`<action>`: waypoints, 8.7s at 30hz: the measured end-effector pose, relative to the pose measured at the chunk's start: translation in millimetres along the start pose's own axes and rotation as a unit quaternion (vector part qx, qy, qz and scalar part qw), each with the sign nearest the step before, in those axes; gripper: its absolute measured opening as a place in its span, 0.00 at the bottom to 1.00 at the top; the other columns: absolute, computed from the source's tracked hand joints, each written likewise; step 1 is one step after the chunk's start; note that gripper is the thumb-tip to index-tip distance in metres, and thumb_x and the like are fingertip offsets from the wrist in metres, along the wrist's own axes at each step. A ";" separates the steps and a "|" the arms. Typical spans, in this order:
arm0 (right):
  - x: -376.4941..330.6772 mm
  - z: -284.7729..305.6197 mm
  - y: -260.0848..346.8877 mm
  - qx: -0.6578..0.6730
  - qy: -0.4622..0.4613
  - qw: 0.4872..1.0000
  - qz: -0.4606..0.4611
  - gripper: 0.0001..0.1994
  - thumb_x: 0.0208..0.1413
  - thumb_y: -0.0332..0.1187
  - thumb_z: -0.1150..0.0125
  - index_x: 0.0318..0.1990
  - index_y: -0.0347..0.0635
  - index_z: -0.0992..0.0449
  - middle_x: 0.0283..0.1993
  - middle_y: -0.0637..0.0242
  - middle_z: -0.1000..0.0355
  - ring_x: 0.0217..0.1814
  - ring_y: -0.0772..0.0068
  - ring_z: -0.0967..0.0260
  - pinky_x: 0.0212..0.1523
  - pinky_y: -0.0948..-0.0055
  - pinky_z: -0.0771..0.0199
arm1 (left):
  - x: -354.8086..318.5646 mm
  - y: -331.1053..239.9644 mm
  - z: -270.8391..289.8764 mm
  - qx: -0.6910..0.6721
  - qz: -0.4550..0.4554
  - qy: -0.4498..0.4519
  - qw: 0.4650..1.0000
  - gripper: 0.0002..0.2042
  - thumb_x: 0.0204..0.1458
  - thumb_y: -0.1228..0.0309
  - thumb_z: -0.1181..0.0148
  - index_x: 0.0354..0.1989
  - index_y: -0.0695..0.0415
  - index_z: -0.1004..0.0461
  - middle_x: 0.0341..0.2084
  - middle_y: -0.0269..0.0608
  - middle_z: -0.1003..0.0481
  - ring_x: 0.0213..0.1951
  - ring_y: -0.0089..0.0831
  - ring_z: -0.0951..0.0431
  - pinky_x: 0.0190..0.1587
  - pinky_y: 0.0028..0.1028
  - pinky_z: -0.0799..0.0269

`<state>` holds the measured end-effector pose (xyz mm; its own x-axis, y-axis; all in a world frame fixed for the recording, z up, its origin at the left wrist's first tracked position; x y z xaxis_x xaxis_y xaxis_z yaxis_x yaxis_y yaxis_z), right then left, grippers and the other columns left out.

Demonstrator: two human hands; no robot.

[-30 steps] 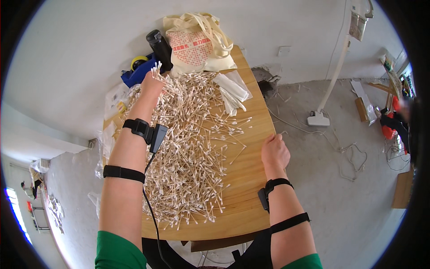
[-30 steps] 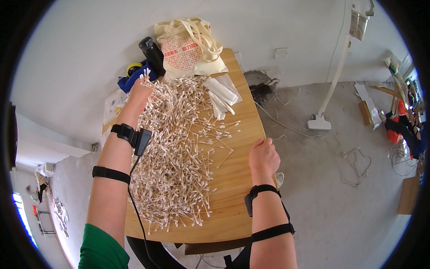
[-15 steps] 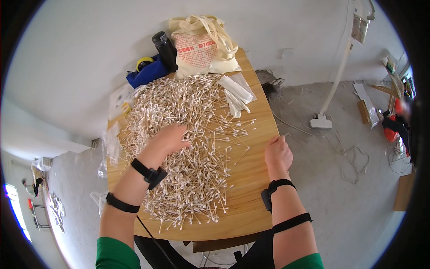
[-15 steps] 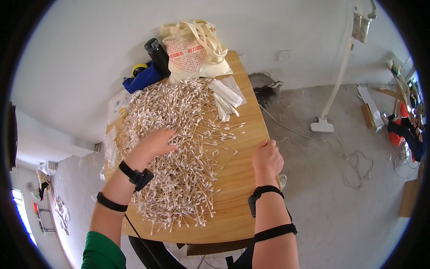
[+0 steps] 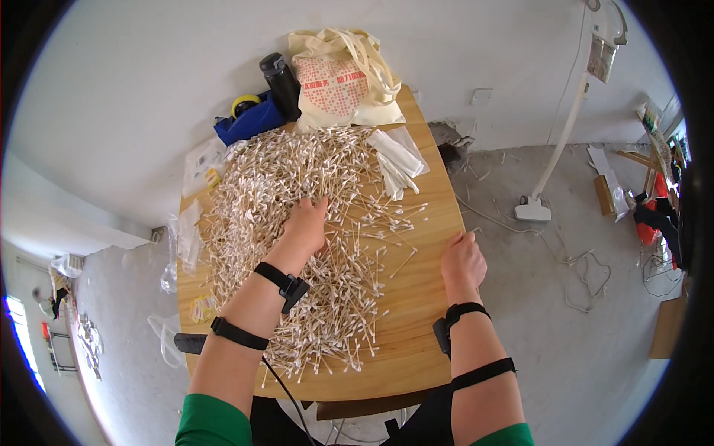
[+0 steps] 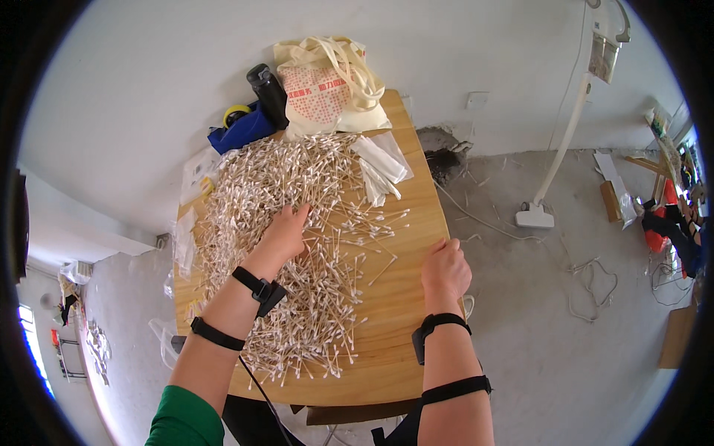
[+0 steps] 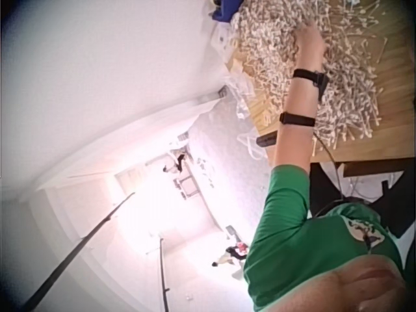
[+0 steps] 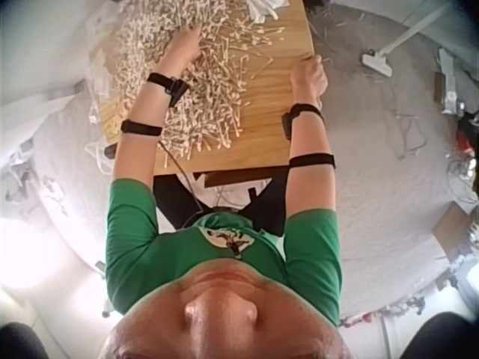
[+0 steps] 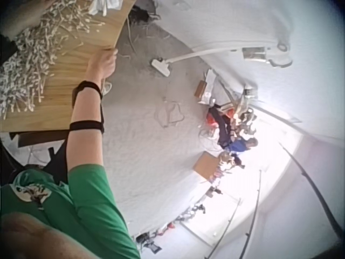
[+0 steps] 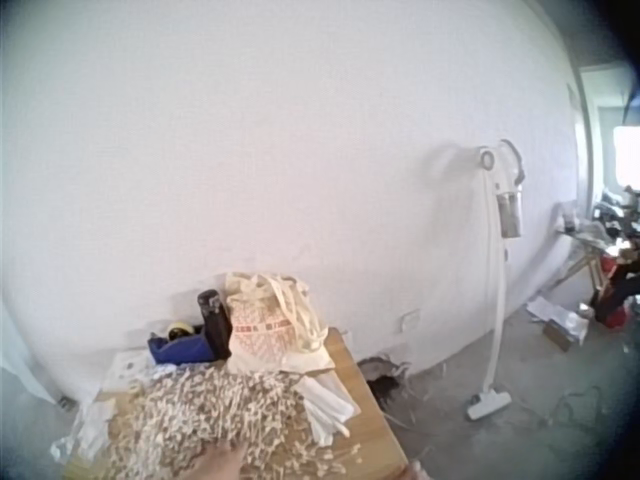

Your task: Sorting a large pile of cotton swabs on a wooden table.

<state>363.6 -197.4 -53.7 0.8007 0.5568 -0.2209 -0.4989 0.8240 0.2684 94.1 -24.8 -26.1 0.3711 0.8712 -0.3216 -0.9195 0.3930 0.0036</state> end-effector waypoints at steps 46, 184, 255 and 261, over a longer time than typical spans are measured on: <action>-0.8 2.5 4.1 0.002 0.006 1.000 0.003 0.20 0.66 0.45 0.65 0.42 0.40 0.30 0.41 0.52 0.23 0.43 0.47 0.24 0.43 0.54 0.24 | 65.1 105.9 103.0 -0.567 -0.002 -0.288 0.772 0.17 0.54 0.74 0.41 0.53 0.60 0.31 0.48 0.43 0.29 0.48 0.34 0.24 0.45 0.36 0.26; -3.2 1.0 1.1 -0.001 0.003 1.000 -0.006 0.19 0.66 0.45 0.65 0.42 0.40 0.30 0.42 0.53 0.23 0.45 0.48 0.25 0.44 0.53 0.25 | -11.2 55.6 23.9 -0.622 0.010 -0.038 0.782 0.09 0.56 0.70 0.39 0.39 0.62 0.28 0.25 0.34 0.24 0.26 0.20 0.25 0.28 0.20 0.29; -3.7 1.9 2.7 -0.004 -0.024 1.000 0.019 0.21 0.66 0.46 0.65 0.43 0.38 0.29 0.42 0.50 0.23 0.45 0.46 0.25 0.45 0.52 0.25 | -332.9 -67.6 -247.4 -0.363 -0.165 0.246 0.883 0.17 0.58 0.69 0.50 0.54 0.61 0.31 0.50 0.51 0.27 0.50 0.45 0.26 0.52 0.40 0.31; -9.1 1.1 6.7 0.005 -0.018 1.000 0.019 0.21 0.66 0.45 0.65 0.42 0.38 0.29 0.42 0.50 0.23 0.46 0.46 0.25 0.46 0.51 0.26 | -361.1 -28.4 -186.5 -0.602 -0.226 0.161 0.749 0.18 0.55 0.72 0.49 0.54 0.61 0.31 0.47 0.49 0.26 0.48 0.47 0.25 0.52 0.41 0.31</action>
<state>353.4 -197.1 -48.8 0.7931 0.5828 -0.1768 -0.5252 0.8015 0.2860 -38.0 -405.4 -86.6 0.8068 0.5377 -0.2450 -0.2321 -0.0930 -0.9682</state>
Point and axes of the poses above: each hand's wrist, its own x-axis towards the middle knuckle, its own z-axis out of the back of the hand, y = z × x, the point moved 5 cm from there along x, towards the middle knuckle
